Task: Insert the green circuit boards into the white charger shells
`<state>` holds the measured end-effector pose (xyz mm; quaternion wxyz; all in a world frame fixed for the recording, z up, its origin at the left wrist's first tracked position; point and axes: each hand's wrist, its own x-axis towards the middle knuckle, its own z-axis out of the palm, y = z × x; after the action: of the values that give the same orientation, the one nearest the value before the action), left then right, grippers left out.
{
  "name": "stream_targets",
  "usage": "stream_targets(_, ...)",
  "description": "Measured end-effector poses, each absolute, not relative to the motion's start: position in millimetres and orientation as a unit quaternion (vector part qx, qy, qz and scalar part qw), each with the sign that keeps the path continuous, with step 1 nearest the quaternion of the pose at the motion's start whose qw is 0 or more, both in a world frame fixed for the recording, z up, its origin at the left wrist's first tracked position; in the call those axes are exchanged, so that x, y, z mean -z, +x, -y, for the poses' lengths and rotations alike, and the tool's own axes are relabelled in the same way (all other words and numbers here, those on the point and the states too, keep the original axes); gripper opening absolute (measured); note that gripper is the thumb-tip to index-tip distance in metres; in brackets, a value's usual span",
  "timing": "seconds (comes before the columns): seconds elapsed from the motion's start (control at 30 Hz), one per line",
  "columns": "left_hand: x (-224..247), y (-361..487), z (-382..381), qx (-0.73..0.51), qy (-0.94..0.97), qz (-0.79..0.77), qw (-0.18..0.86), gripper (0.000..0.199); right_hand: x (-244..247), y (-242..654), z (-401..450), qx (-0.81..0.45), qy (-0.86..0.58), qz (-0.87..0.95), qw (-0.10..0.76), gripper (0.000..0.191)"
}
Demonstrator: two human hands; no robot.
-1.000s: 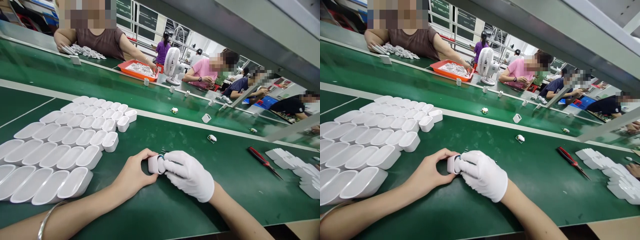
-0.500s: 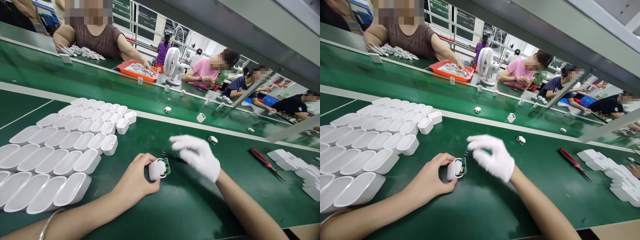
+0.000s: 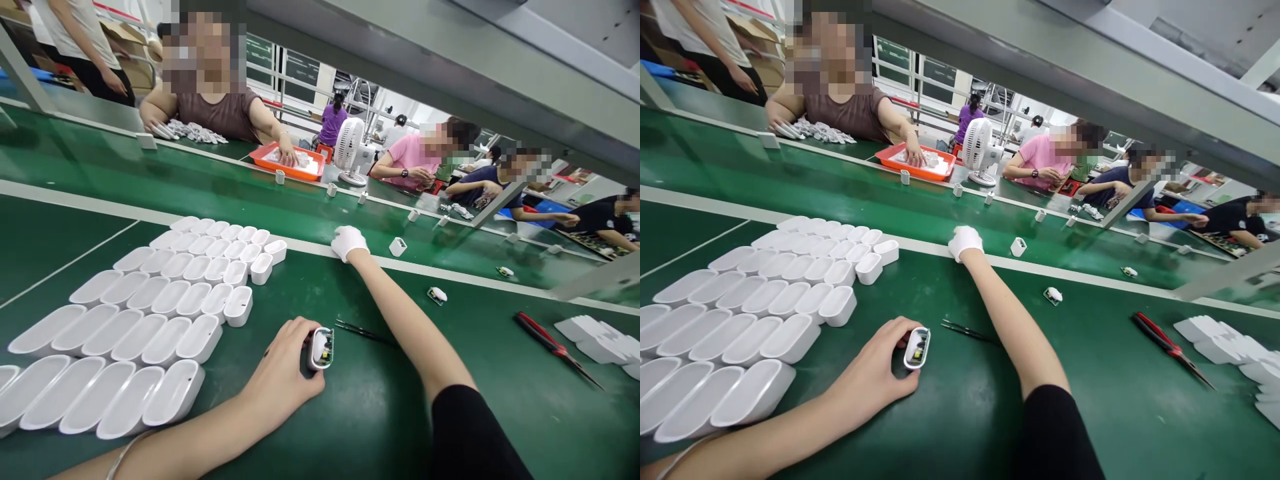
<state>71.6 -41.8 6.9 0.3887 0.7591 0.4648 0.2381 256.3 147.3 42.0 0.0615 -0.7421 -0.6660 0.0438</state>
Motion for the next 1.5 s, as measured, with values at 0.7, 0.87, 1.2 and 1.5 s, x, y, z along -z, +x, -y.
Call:
stream_targets(0.7,-6,76,45,-0.328,0.713,-0.414,0.461,0.037,-7,250,77,-0.223,-0.447,0.761,0.414,0.066)
stream_targets(0.87,-7,73,46,-0.329,0.712,-0.41,0.466,0.043,-21,248,71,-0.116,-0.381,0.839,0.369,0.031)
stream_targets(1.2,-2,73,44,-0.337,0.696,-0.441,0.456,0.045,-13,252,85,-0.054,-0.429,0.759,0.487,0.058)
stream_targets(1.5,-2,72,46,-0.359,0.683,-0.449,0.451,0.042,2,255,79,-0.047,-0.408,0.773,0.483,0.059)
